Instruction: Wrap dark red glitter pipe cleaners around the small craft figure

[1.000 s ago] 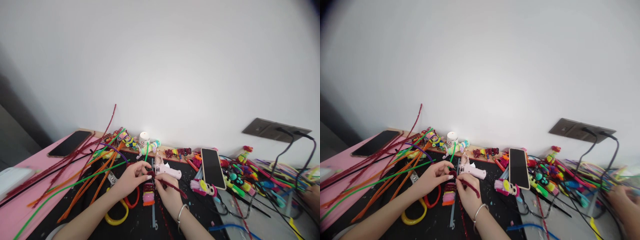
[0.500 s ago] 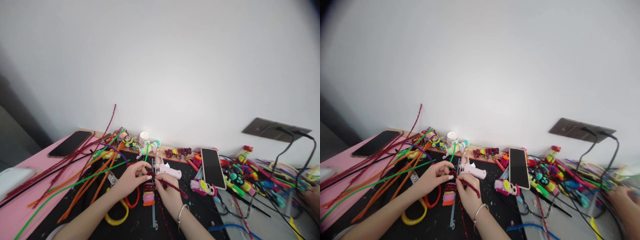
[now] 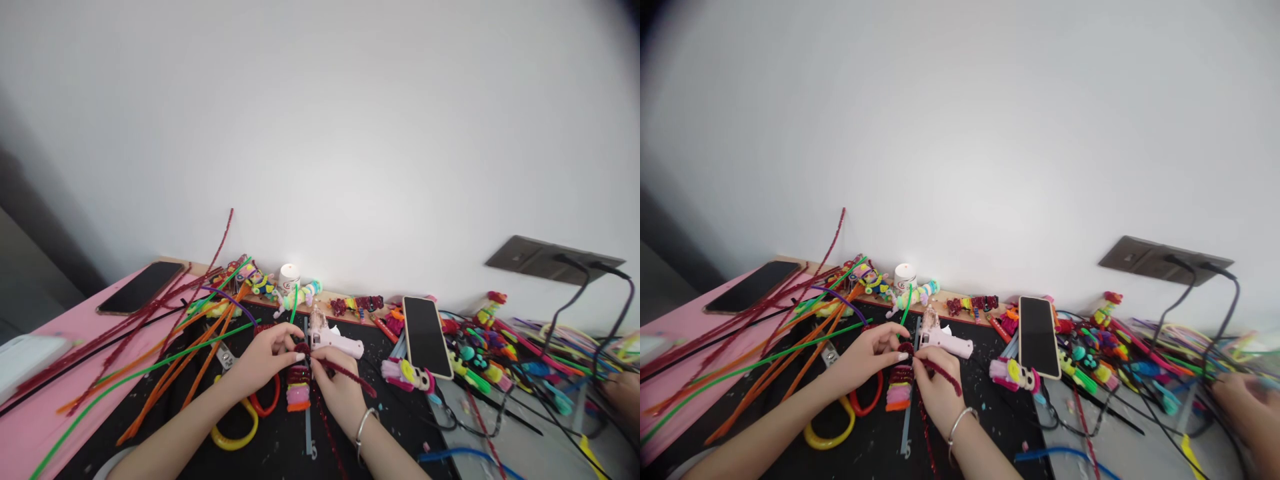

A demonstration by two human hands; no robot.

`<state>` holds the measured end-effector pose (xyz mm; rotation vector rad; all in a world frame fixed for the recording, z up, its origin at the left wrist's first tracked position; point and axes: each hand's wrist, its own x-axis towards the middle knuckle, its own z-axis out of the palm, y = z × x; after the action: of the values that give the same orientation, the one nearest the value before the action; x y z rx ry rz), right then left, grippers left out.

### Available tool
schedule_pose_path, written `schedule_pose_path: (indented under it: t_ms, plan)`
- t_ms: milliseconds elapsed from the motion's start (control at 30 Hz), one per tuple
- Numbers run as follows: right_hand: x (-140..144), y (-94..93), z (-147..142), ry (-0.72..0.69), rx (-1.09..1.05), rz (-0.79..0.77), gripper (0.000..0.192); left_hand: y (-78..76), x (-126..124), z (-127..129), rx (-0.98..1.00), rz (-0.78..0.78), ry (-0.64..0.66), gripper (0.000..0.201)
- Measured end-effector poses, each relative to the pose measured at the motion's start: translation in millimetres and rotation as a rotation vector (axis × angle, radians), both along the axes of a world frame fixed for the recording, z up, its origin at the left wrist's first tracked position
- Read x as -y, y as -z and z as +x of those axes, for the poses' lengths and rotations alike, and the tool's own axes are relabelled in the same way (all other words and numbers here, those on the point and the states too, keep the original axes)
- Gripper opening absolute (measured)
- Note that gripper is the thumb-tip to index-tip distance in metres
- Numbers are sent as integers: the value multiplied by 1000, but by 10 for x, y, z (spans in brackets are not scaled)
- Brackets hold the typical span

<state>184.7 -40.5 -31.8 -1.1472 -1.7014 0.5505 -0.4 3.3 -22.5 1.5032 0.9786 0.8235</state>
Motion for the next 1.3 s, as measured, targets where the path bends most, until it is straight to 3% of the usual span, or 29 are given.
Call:
schedule_pose_path:
  t_ms: [300, 600, 933, 1300]
  plan:
    - [-3, 0, 7, -2, -9, -14, 20, -21, -2, 2, -4, -4, 6, 26]
    - [-43, 46, 13, 6, -163, -181, 24, -6, 12, 10, 74, -7, -5, 30]
    - [-18, -20, 22, 38, -56, -97, 29, -106, 65, 15, 15, 18, 66, 27]
    - [-7, -50, -3, 21, -59, -126, 26, -139, 89, 45, 47, 32, 86, 16]
